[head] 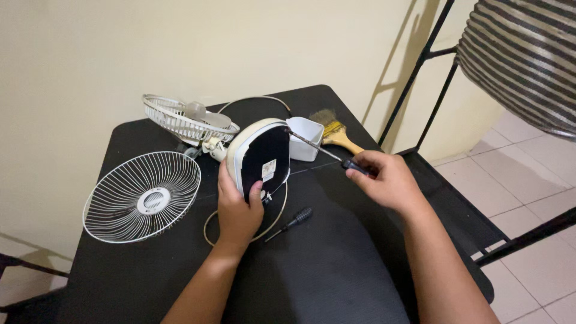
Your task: The person uses a screwdriver to remove screws from the back cover of a table fan. They then detach the back cover, exposing the internal wiring and motor, and set the cover aside on the table.
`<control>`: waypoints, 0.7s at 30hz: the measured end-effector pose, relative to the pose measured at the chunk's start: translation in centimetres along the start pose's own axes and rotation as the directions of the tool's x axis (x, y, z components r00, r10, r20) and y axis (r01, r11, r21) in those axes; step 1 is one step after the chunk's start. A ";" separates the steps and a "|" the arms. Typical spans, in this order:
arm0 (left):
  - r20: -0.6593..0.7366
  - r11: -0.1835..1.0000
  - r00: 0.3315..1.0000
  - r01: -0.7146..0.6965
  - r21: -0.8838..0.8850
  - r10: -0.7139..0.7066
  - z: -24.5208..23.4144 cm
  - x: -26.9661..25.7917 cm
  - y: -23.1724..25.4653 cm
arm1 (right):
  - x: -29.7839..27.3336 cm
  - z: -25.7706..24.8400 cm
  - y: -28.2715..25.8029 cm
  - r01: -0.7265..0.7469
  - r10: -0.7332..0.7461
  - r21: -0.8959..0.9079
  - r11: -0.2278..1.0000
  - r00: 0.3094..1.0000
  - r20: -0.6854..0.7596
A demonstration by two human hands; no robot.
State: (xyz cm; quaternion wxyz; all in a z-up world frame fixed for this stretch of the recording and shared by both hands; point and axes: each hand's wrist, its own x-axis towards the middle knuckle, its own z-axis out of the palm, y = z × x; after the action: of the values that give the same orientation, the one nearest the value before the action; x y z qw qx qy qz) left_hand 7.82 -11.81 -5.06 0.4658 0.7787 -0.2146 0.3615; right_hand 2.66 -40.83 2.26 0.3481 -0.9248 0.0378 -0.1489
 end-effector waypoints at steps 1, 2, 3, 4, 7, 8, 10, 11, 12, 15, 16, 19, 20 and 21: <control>-0.003 1.000 1.000 0.002 0.001 -0.002 0.0 0.0 0.0 | -0.1 -0.1 -0.2 0.016 -0.016 0.004 1.000 1.000 -0.015; -0.007 1.000 1.000 0.003 0.001 -0.003 0.1 0.0 0.0 | -0.3 -0.2 -0.4 0.033 -0.032 0.007 0.999 0.999 -0.029; -0.010 1.000 1.000 0.005 0.003 -0.004 0.1 0.0 0.0 | -0.3 -0.3 -0.6 0.050 -0.049 0.011 0.999 0.998 -0.044; -0.012 1.000 1.000 0.010 0.009 -0.010 0.1 0.0 0.0 | -0.4 -0.3 -0.7 0.053 -0.052 0.016 0.998 0.997 -0.049; -0.019 1.000 1.000 0.007 0.012 -0.007 0.1 0.0 -0.1 | -0.6 -0.4 -0.9 0.061 -0.060 0.023 0.998 0.996 -0.063; -0.024 1.000 1.000 -0.007 0.002 0.007 0.2 -0.1 -0.2 | -0.6 -0.5 -0.9 0.063 -0.062 0.022 0.998 0.996 -0.066; -0.029 1.000 0.999 -0.024 -0.007 0.024 0.2 -0.2 -0.3 | -0.7 -0.4 -0.7 0.075 -0.072 0.031 0.997 0.994 -0.083; -0.029 1.000 0.999 -0.027 -0.007 0.027 0.2 -0.2 -0.3 | -0.6 -0.3 -0.6 0.084 -0.079 0.041 0.996 0.992 -0.098; -0.029 1.000 0.999 -0.030 -0.006 0.030 0.2 -0.2 -0.4 | -0.6 -0.3 -0.5 0.093 -0.086 0.052 0.994 0.990 -0.113; -0.032 1.000 0.999 0.003 0.014 -0.003 0.3 -0.3 -0.6 | -0.3 -0.1 0.3 0.154 -0.144 0.024 0.988 0.963 -0.228; -0.036 1.000 0.999 -0.007 0.012 0.008 0.3 -0.3 -0.6 | -0.2 0.1 0.6 0.196 -0.149 0.145 0.970 0.948 -0.279; -0.038 1.000 0.999 -0.011 -0.003 0.011 0.3 -0.5 -0.7 | 0.3 1.2 1.5 0.316 -0.130 0.394 0.863 0.893 -0.432; -0.033 1.000 0.999 0.006 -0.014 -0.006 0.2 -0.6 -0.8 | 0.4 1.7 1.6 0.348 -0.122 0.415 0.840 0.868 -0.481; -0.029 0.999 0.999 0.018 -0.027 -0.019 0.3 -0.5 -0.8 | 0.6 2.0 1.8 0.384 -0.113 0.431 0.816 0.838 -0.533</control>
State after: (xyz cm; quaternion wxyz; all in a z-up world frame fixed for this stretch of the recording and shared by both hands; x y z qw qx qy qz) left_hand 8.09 -11.69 -5.98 0.4824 0.7691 -0.2053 0.3654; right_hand 3.86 -41.02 -0.26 0.5414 -0.7239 -0.0438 -0.4253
